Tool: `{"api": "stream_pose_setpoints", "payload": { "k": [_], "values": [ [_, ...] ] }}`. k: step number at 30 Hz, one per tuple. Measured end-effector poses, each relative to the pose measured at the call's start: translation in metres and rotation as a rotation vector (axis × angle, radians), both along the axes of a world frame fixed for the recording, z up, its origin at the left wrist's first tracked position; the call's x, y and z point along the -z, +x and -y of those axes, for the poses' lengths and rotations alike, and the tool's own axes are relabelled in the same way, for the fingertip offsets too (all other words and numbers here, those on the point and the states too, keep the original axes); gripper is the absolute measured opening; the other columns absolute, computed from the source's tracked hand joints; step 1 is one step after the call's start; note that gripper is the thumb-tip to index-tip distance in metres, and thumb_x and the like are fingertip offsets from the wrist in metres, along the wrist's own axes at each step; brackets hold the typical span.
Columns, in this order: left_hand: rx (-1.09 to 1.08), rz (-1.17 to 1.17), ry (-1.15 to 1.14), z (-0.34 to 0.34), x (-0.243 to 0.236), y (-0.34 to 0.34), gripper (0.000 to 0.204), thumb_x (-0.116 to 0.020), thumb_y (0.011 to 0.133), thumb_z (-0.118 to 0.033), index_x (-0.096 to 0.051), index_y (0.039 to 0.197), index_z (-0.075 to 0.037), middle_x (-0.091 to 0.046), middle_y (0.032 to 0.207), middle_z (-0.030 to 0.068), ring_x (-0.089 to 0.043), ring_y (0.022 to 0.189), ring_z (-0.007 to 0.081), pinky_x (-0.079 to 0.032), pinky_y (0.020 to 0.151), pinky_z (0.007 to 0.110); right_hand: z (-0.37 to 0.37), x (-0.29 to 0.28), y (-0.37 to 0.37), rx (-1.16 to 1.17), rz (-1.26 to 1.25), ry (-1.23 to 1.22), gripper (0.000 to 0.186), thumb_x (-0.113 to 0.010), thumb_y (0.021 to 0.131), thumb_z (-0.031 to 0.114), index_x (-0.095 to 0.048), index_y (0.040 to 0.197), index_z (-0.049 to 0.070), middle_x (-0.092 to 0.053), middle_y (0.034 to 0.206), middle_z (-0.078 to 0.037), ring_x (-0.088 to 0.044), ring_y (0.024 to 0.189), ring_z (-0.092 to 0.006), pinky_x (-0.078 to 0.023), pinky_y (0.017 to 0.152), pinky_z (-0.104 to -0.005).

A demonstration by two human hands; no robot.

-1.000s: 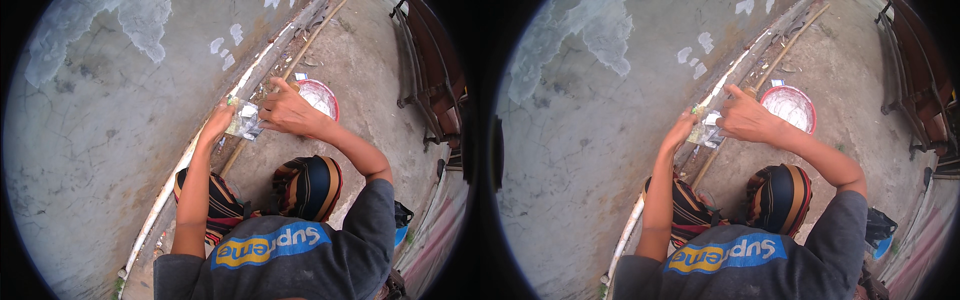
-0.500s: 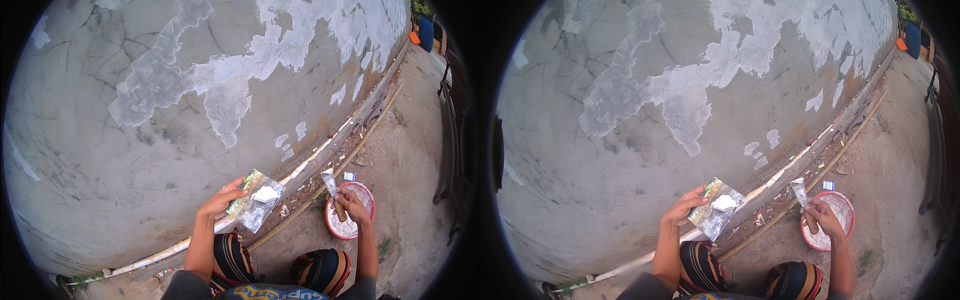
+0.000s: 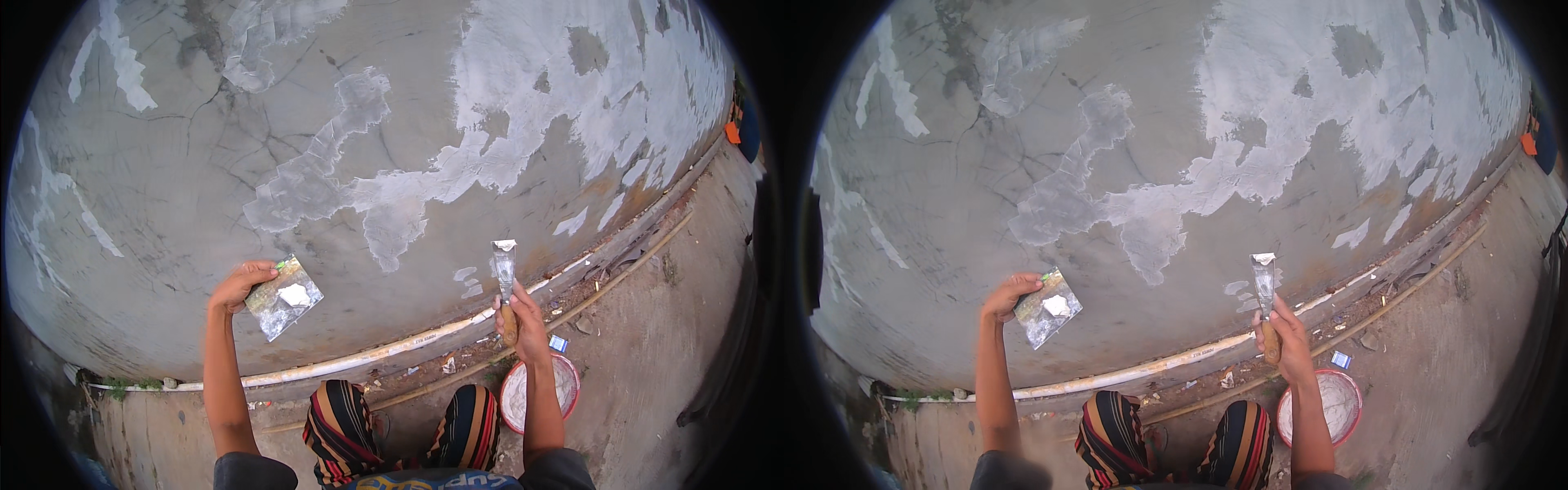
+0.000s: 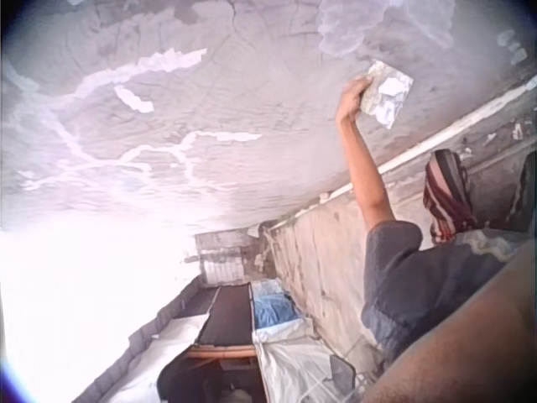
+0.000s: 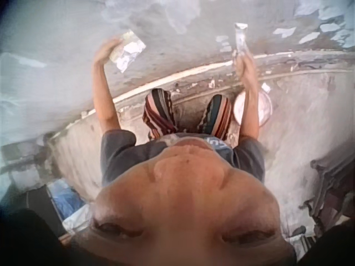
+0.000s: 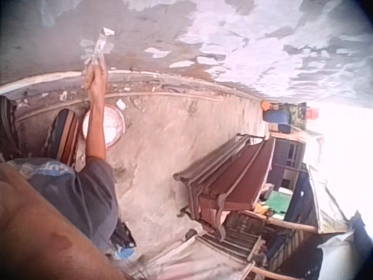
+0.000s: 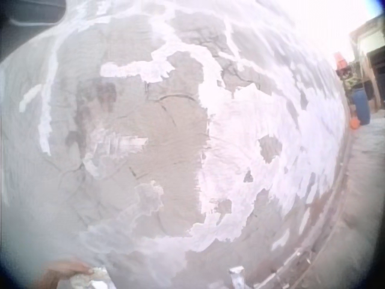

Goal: The person applies white plaster to a cracked concrete wall using a putty knife. They repeatedly scoop plaster from a red bucket and spread it over the wall surface, smoothing the material with the tool.

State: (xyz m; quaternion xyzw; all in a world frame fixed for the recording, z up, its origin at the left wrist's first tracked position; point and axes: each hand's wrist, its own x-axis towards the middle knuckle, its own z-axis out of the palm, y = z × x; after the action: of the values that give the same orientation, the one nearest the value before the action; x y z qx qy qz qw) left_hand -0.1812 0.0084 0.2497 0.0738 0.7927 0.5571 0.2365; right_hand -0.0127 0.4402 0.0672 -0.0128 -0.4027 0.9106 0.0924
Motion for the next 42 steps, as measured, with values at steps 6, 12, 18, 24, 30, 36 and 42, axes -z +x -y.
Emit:
{"api": "stream_pose_setpoints", "payload": {
  "k": [6,12,18,24,30,36,42],
  "values": [
    [-0.075,-0.146,0.021,0.003,-0.003,0.000,0.024,-0.066,0.085,-0.019,-0.069,0.093,0.003,-0.068,0.079,0.0052,-0.061,0.068,0.0098,-0.049,0.061,0.024,0.015,-0.040,-0.006,-0.068,-0.130,0.026,0.051,-0.045,0.101,0.013,-0.031,0.150,0.010,-0.058,0.096,-0.008,-0.053,0.068,-0.0120,-0.048,0.057,-0.0261],
    [-0.099,-0.183,-0.016,0.003,0.012,-0.007,0.024,-0.065,0.082,-0.020,-0.068,0.090,0.003,-0.066,0.079,0.0047,-0.060,0.067,0.0111,-0.048,0.062,0.026,0.034,-0.067,0.004,0.085,-0.133,0.000,0.050,-0.044,0.102,0.014,-0.032,0.150,0.012,-0.057,0.088,-0.005,-0.049,0.055,-0.0085,-0.039,0.040,-0.0201],
    [-0.033,-0.246,-0.002,0.017,0.028,-0.018,0.031,-0.063,0.081,-0.022,-0.068,0.095,0.005,-0.067,0.083,0.0059,-0.059,0.073,0.0125,-0.047,0.066,0.027,0.080,-0.092,-0.005,0.309,-0.139,0.159,0.046,-0.045,0.102,0.016,-0.039,0.146,0.009,-0.056,0.084,-0.003,-0.044,0.050,-0.0049,-0.037,0.038,-0.0198],
    [0.159,-0.307,-0.089,0.027,0.026,-0.032,0.030,-0.061,0.081,-0.021,-0.068,0.091,0.006,-0.065,0.078,0.0042,-0.057,0.069,0.0110,-0.044,0.064,0.025,0.140,-0.126,-0.067,0.566,-0.217,0.505,0.042,-0.046,0.100,0.012,-0.047,0.142,0.008,-0.056,0.078,-0.004,-0.047,0.055,-0.0076,-0.041,0.052,-0.0258],
    [0.194,-0.320,0.047,0.016,0.034,-0.024,0.027,-0.057,0.084,-0.016,-0.069,0.090,0.007,-0.065,0.074,0.0026,-0.054,0.063,0.0070,-0.042,0.058,0.023,0.146,-0.151,-0.112,0.950,-0.295,0.877,0.044,-0.049,0.094,0.004,-0.052,0.138,0.007,-0.058,0.081,-0.013,-0.054,0.064,-0.0193,-0.044,0.061,-0.0317],
    [0.232,-0.328,0.052,0.024,0.035,-0.023,0.028,-0.056,0.086,-0.015,-0.069,0.094,0.009,-0.066,0.076,0.0049,-0.056,0.062,0.0074,-0.043,0.056,0.023,0.146,-0.158,-0.128,1.136,-0.294,1.151,0.049,-0.053,0.090,0.000,-0.053,0.138,0.011,-0.052,0.077,-0.011,-0.052,0.060,-0.0230,-0.045,0.059,-0.0357],
    [0.200,-0.319,0.132,0.018,0.035,-0.014,0.027,-0.054,0.087,-0.014,-0.069,0.092,0.008,-0.065,0.074,0.0032,-0.055,0.060,0.0056,-0.041,0.053,0.021,0.143,-0.154,-0.124,1.125,-0.186,1.406,0.047,-0.054,0.089,0.000,-0.056,0.135,0.013,-0.052,0.074,-0.013,-0.054,0.061,-0.0274,-0.045,0.059,-0.0376]
  ]
}}
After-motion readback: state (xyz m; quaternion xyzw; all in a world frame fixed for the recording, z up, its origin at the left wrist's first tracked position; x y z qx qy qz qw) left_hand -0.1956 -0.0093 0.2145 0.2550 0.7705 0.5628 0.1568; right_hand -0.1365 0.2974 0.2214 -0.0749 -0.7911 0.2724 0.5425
